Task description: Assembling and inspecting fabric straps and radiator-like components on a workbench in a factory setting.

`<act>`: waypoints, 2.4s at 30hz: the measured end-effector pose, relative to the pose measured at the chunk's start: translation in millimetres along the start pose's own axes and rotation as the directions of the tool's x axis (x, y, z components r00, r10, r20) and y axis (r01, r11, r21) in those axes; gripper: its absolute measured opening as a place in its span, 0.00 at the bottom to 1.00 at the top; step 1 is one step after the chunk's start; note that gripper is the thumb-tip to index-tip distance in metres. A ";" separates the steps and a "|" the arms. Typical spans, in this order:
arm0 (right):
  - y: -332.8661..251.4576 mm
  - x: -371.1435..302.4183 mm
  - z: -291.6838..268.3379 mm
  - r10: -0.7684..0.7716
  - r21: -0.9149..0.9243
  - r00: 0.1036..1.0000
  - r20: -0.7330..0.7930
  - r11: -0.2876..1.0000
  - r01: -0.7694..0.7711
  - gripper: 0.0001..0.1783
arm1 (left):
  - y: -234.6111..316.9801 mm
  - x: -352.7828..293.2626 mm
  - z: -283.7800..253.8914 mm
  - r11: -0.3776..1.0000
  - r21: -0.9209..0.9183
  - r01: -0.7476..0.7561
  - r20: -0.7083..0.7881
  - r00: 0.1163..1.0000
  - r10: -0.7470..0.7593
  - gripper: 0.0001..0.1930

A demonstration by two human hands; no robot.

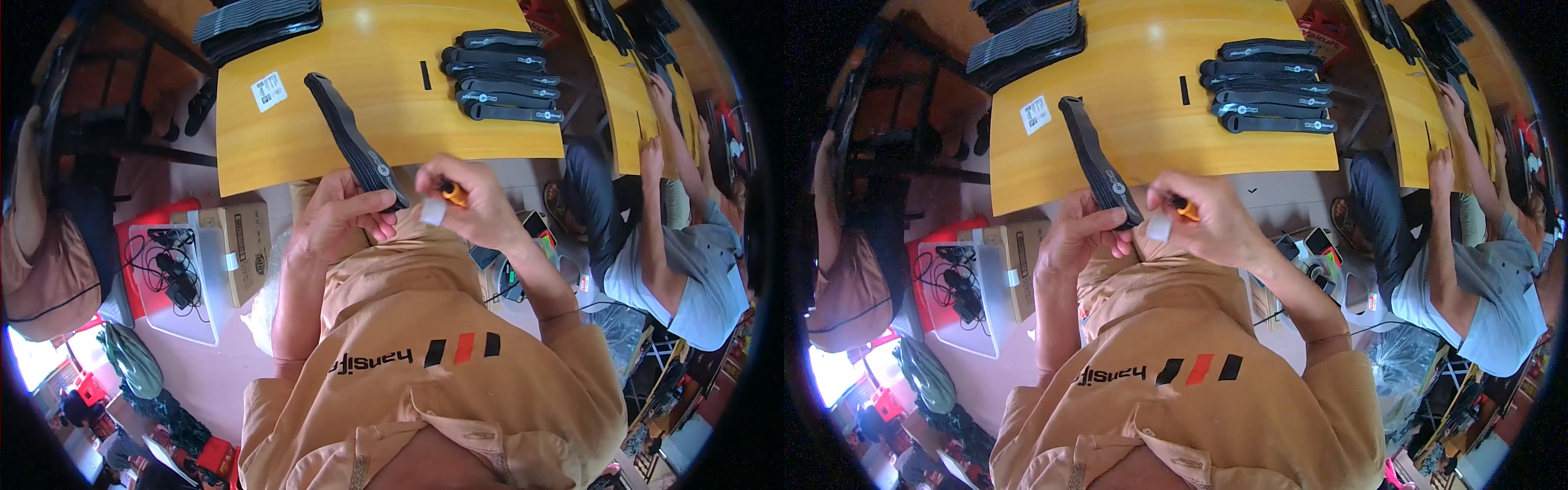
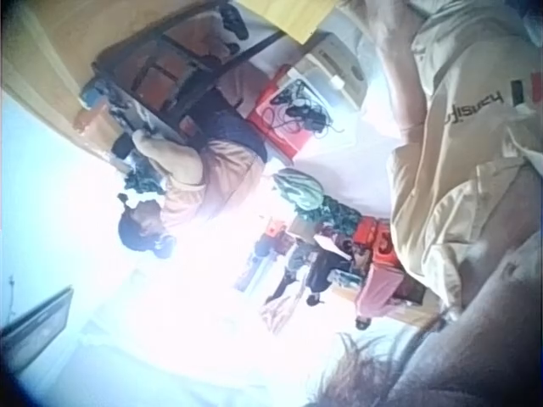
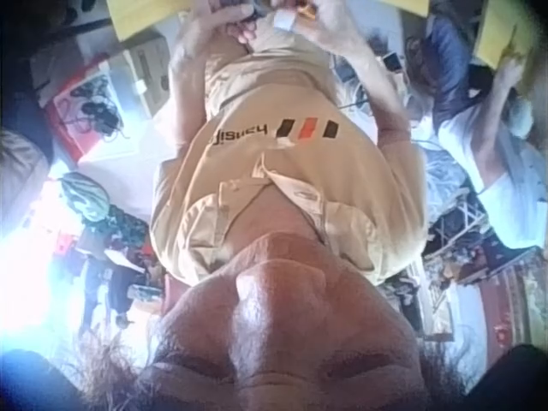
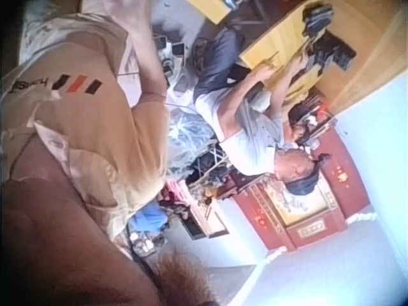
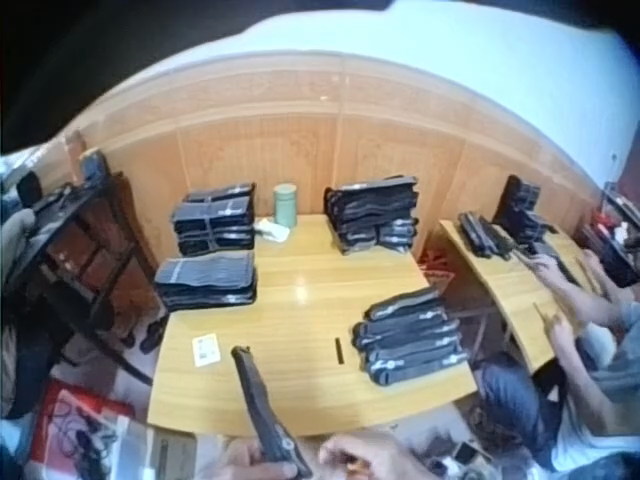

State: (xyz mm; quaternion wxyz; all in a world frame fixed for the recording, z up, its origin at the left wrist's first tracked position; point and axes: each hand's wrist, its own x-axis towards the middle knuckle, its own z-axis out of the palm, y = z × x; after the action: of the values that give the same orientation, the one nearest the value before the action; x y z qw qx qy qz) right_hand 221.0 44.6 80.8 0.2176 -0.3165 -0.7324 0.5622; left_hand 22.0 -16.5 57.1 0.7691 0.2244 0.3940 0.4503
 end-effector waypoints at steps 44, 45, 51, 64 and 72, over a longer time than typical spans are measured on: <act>10.9 -2.3 29.4 -0.151 0.110 0.988 0.022 0.983 0.148 0.07 | -31.9 -20.3 25.0 0.999 -0.054 0.005 -0.070 0.998 -0.009 0.20; 9.8 -2.5 27.5 -0.155 0.111 0.987 0.031 0.982 0.151 0.07 | -32.3 -20.4 27.6 0.998 -0.057 -0.002 -0.077 0.997 -0.003 0.20; -0.4 -14.6 0.7 0.387 0.629 0.898 0.210 0.650 -0.427 0.09 | -39.3 -27.3 24.5 0.989 -0.110 0.096 0.072 0.994 -0.088 0.21; -15.5 -12.1 -253.0 -0.057 0.813 0.899 -0.435 0.403 0.420 0.14 | -19.9 -119.9 -93.0 0.966 0.226 0.129 0.331 0.922 -0.200 0.23; -64.6 13.9 -142.6 0.084 0.443 0.771 -0.631 0.855 0.269 0.07 | 21.5 -86.4 -102.6 0.960 0.239 -0.142 -0.528 0.811 0.252 0.17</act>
State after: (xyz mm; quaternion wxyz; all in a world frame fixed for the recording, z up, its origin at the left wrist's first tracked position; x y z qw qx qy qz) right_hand 293.3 141.5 181.3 0.5538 -0.3790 -0.4566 0.5841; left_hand -96.5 -82.0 46.7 0.5464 0.1961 0.6147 0.5341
